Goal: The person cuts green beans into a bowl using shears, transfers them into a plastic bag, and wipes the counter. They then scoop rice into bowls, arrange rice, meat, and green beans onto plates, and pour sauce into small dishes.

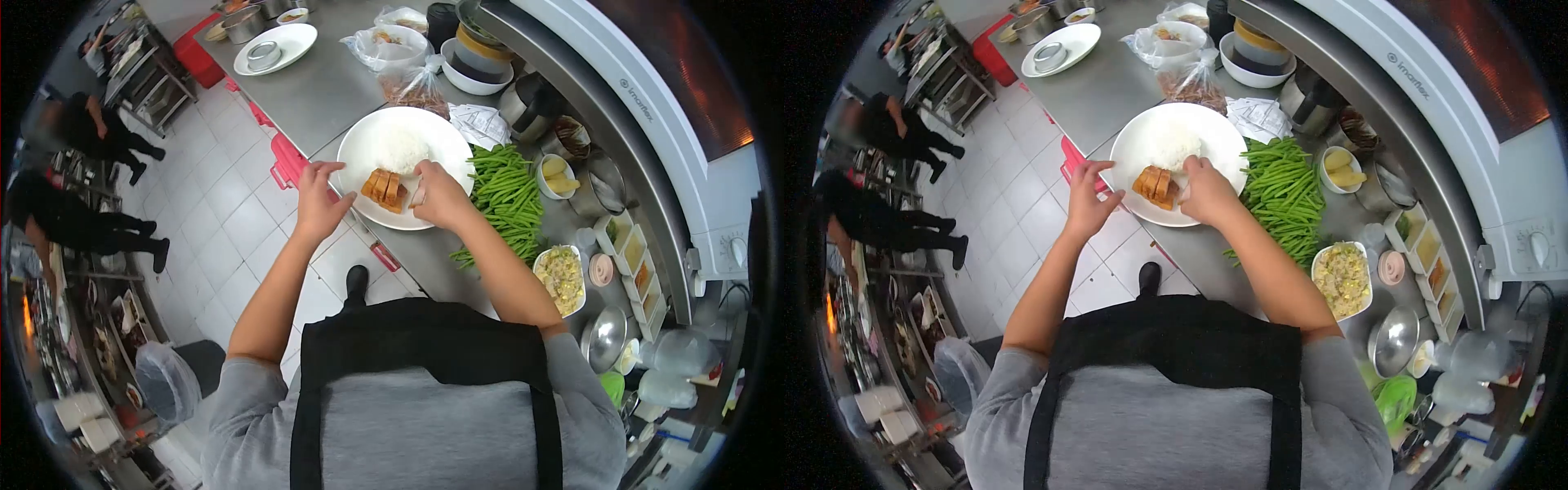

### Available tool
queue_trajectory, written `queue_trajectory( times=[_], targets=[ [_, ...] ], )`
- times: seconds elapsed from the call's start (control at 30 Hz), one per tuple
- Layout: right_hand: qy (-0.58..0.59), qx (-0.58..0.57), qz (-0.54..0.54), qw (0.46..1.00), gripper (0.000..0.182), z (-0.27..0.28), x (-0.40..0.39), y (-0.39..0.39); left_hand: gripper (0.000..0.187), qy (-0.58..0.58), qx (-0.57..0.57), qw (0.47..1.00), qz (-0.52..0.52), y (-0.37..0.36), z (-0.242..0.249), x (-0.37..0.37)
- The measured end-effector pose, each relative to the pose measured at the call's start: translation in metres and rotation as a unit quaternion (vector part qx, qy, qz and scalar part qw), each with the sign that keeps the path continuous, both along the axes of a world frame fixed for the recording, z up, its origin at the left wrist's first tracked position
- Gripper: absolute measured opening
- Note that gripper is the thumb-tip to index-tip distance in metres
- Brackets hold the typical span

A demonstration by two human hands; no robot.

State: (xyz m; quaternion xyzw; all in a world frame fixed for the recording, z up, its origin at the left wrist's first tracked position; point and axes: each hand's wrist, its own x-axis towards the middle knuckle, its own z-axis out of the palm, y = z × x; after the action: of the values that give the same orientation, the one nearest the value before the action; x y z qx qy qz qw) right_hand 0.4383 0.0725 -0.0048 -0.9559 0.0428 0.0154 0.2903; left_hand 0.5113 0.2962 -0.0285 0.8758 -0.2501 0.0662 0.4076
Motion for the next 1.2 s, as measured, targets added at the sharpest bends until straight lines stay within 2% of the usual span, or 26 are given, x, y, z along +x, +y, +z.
queue_trajectory(
  times=[0.07,0.1,0.2,0.3,0.4,0.53,0.7,0.8,0.83,0.93,1.2],
  targets=[
    [0.025,-0.010,0.019,0.999,0.050,0.007,0.005,0.011,0.052,-0.064,0.096,0.990,-0.085,-0.001,0.007,0.021],
    [0.011,-0.033,0.021,0.999,0.046,0.010,0.009,0.019,0.042,-0.062,0.108,0.986,-0.106,-0.004,0.012,0.026],
    [0.051,-0.057,-0.003,0.997,0.043,0.010,0.020,0.027,0.036,-0.050,0.166,0.969,-0.176,-0.007,0.007,0.041],
    [0.080,-0.049,-0.031,0.995,0.050,0.006,0.026,0.028,0.032,-0.036,0.149,0.964,-0.219,-0.008,0.000,0.051],
    [0.077,-0.019,-0.064,0.995,0.048,0.011,0.025,0.033,0.032,-0.032,0.126,0.959,-0.251,-0.007,-0.009,0.060],
    [-0.002,0.129,-0.169,0.977,0.041,0.009,0.014,0.044,0.034,-0.006,0.116,0.953,-0.281,-0.007,-0.013,0.071],
    [-0.071,0.293,-0.293,0.907,0.036,-0.032,0.001,0.051,0.034,0.063,0.122,0.945,-0.295,-0.012,-0.005,0.071],
    [-0.066,0.318,-0.317,0.891,0.033,-0.040,-0.006,0.061,0.036,0.079,0.134,0.945,-0.289,-0.015,-0.003,0.068],
    [-0.048,0.262,-0.329,0.906,0.033,-0.033,-0.007,0.066,0.036,0.080,0.135,0.945,-0.288,-0.016,-0.004,0.068],
    [-0.079,0.216,-0.333,0.914,0.032,-0.026,-0.008,0.072,0.037,0.076,0.147,0.944,-0.286,-0.017,-0.004,0.066],
    [-0.073,0.188,-0.321,0.925,0.031,-0.032,-0.006,0.066,0.038,0.072,0.162,0.942,-0.286,-0.022,-0.005,0.068]
  ],
)
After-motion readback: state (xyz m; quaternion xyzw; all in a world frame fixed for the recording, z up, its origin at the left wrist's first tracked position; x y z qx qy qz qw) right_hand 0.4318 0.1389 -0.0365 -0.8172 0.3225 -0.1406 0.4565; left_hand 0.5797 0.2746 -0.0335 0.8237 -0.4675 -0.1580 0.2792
